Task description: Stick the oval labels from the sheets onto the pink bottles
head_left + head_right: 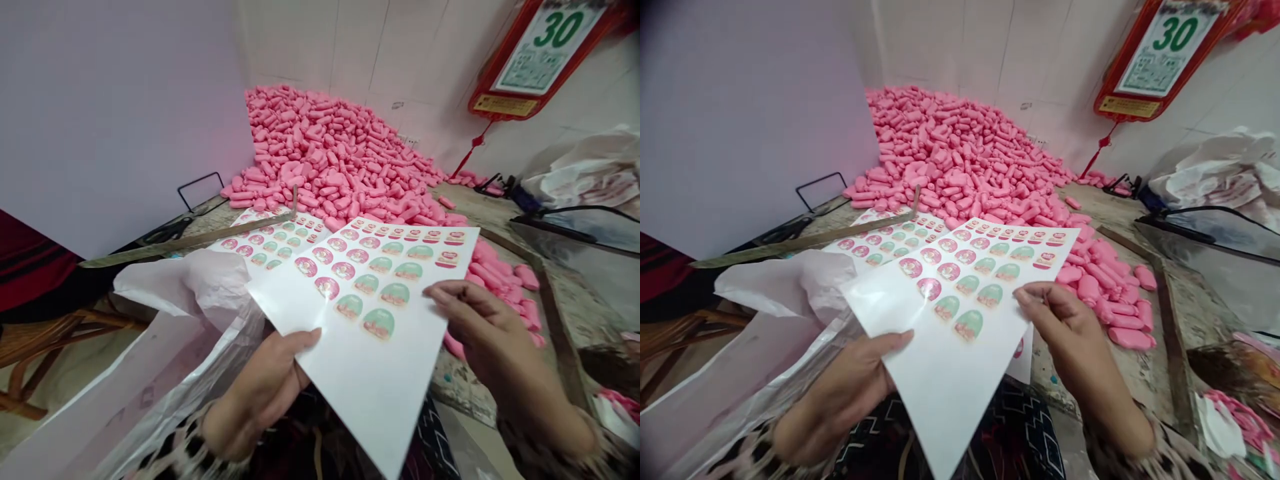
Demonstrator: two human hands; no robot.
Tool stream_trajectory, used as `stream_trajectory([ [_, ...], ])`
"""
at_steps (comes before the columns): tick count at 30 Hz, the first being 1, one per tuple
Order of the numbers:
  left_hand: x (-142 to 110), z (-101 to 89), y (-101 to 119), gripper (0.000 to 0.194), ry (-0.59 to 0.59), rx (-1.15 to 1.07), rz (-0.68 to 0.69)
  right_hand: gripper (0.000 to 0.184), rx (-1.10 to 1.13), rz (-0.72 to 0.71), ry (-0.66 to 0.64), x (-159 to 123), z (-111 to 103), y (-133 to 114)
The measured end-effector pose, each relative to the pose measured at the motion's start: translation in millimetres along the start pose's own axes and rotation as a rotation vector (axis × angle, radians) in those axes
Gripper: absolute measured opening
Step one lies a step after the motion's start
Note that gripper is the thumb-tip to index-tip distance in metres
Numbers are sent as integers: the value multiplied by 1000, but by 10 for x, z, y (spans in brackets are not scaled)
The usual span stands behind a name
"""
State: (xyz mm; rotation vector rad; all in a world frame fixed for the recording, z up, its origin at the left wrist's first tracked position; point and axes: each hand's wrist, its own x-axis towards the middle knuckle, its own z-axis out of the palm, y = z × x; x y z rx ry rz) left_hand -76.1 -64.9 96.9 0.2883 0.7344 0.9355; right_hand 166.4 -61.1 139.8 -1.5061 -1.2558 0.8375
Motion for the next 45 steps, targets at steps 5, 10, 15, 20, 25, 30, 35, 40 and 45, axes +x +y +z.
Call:
stream_trajectory([
  [5, 447, -135, 45, 48, 110, -18, 152, 22, -88, -117, -87, 505, 396, 196],
  [10, 638, -266, 48, 43, 147, -66, 216, 29, -129, -187, -217, 880, 730, 409],
  [15, 575, -388, 72, 51, 212, 22, 247, 27, -121, -168, -324, 1147, 932, 488],
  [20, 404, -450, 93, 82, 366, 159, 308, 25, -2, -76, -333, 1361, 1126, 500],
  [25, 325, -543, -4, 98, 480, 197, 305, 24, 20, -47, -310, 1548, 1314, 563],
  [30, 316, -636, -64, 105, 478, 172, 300, 25, 197, 112, -330, 1571, 1481, 585],
  [35, 290, -625, -76, 100, 475, 221, 340, 31, 242, 218, -318, 1506, 1862, 591],
  [40, 284, -642, -126, 98, 465, 278, 327, 30, 212, 242, -284, 1516, 2296, 565],
  [45, 304, -689, -216, 95, 457, 325, 319, 33, 111, 190, -302, 1532, 2459, 567],
])
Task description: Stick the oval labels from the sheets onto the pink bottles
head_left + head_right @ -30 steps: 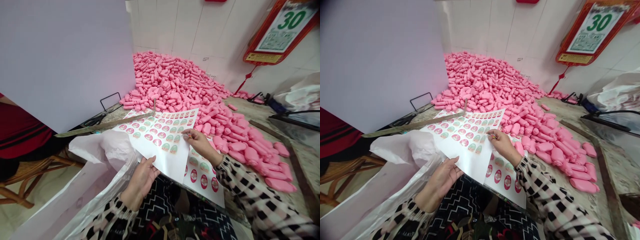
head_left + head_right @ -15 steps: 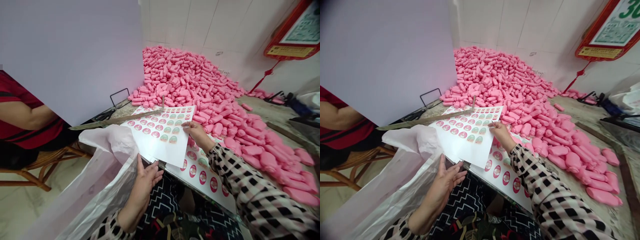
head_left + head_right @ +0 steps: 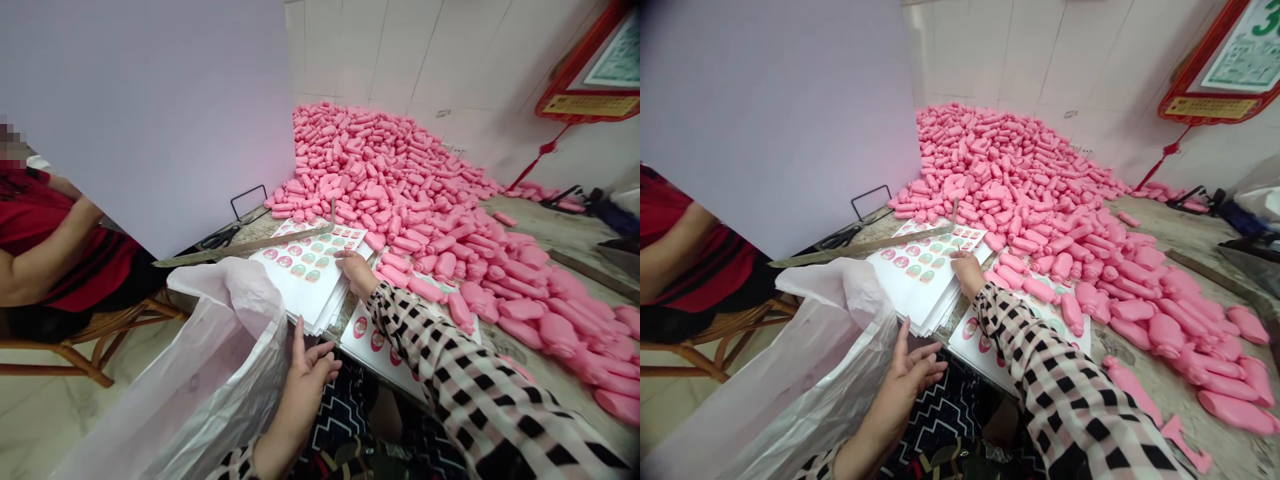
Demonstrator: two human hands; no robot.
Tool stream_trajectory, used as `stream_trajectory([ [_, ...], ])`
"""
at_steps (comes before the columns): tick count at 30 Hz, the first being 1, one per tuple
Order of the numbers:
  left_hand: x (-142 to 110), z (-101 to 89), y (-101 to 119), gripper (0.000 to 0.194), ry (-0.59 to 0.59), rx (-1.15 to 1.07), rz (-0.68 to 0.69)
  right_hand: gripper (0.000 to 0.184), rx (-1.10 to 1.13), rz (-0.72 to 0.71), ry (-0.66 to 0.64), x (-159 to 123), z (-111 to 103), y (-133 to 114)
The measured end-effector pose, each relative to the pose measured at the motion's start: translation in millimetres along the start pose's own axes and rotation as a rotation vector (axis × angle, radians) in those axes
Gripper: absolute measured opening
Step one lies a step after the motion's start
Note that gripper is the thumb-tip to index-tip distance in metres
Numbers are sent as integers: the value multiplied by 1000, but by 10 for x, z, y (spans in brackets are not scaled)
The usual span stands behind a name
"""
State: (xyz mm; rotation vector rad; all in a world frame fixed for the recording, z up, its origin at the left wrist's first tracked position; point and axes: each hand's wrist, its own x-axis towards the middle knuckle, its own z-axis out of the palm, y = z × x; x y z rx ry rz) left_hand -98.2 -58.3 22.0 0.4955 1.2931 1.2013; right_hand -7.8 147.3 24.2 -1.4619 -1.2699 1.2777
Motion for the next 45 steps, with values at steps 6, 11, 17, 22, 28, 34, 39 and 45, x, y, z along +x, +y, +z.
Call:
stream_trajectory([
  [6, 2, 6, -69, 88, -70, 44, 9, 39, -250, -69, -14, 75, -36, 12],
  [11, -25, -1, -75, 78, -76, 152, 100, 43, -522, -153, -2, 5, -198, -73],
  [17, -37, 23, -130, 66, -136, 243, 165, 39, -1187, -299, 42, -365, -848, -77],
  [22, -77, 167, -152, 53, -244, 322, 146, 34, -1428, -315, -86, -628, -1356, 26],
  [28, -125, 343, -189, 45, -338, 395, 122, 34, -1391, -305, -98, -772, -1627, 92],
  [34, -146, 503, -230, 43, -419, 459, 66, 40, -1291, -220, 19, -725, -1724, 190],
  [39, -131, 519, -243, 40, -440, 502, 32, 36, -1069, -348, 195, -732, -1856, 215],
  [45, -76, 537, -200, 40, -426, 513, 24, 31, -961, -277, 359, -866, -2561, 5],
])
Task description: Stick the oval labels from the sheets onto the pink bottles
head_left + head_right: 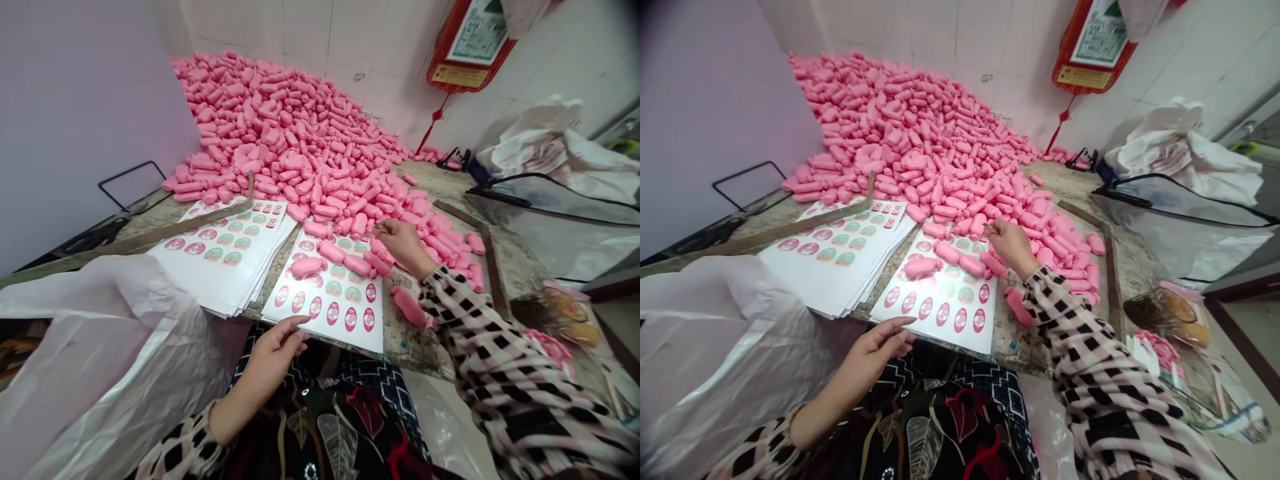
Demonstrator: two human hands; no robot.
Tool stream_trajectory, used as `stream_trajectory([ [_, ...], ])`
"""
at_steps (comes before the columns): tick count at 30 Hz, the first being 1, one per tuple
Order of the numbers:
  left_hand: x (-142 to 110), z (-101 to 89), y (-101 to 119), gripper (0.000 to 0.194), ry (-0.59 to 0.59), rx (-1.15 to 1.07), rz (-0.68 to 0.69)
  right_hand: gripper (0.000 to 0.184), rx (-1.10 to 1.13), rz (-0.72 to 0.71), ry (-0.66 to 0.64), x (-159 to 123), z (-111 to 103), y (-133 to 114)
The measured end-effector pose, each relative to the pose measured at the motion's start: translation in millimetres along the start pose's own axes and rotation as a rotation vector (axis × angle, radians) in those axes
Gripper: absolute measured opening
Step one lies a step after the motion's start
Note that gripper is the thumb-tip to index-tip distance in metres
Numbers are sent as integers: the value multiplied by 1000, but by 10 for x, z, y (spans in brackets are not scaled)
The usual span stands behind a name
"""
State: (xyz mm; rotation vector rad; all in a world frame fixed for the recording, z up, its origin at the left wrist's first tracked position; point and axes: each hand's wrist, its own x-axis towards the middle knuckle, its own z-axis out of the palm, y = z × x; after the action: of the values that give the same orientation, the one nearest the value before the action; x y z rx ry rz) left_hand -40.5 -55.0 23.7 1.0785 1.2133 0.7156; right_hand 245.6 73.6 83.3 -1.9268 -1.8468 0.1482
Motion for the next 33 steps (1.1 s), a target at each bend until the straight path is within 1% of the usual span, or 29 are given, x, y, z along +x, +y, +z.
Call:
stream_trajectory([
  [2, 31, 45, 38, 40, -17, -12, -2, 28, -81, 34, -109, -91, -150, 122],
  [3, 46, 80, 63, 40, -29, -16, -4, 26, -126, 43, -165, -160, -186, 157],
  [5, 70, 168, 126, 39, -55, -19, -9, 24, -215, 58, -238, -320, -182, 177],
  [9, 90, 320, 256, 35, -89, -4, -14, 28, -353, 58, -251, -545, -39, 133],
  [12, 102, 358, 307, 35, -98, 14, -4, 31, -378, 43, -296, -571, 34, 102],
  [14, 118, 360, 315, 36, -97, 23, 2, 32, -356, 25, -334, -559, 71, 64],
  [17, 151, 373, 314, 37, -97, 16, -16, 34, -331, -8, -354, -560, 161, -66],
  [20, 193, 414, 317, 37, -130, 0, -36, 35, -342, -29, -336, -591, 289, -252],
  [22, 224, 442, 322, 38, -155, 19, -14, 36, -307, -60, -334, -603, 351, -344],
  [24, 254, 456, 328, 37, -170, 92, 59, 40, -210, -98, -342, -584, 359, -363],
  [25, 268, 457, 332, 36, -169, 157, 122, 42, -154, -106, -336, -560, 340, -340],
  [27, 296, 448, 340, 34, -159, 340, 307, 42, -89, -72, -293, -486, 265, -241],
  [28, 311, 443, 346, 34, -150, 453, 420, 40, -100, -28, -259, -441, 217, -176],
  [30, 350, 440, 360, 35, -130, 691, 641, 36, -190, 79, -204, -355, 129, -49],
  [31, 375, 446, 367, 36, -123, 807, 727, 34, -247, 126, -192, -323, 99, 0],
  [33, 435, 476, 382, 37, -108, 1018, 829, 32, -331, 178, -188, -284, 85, 53],
])
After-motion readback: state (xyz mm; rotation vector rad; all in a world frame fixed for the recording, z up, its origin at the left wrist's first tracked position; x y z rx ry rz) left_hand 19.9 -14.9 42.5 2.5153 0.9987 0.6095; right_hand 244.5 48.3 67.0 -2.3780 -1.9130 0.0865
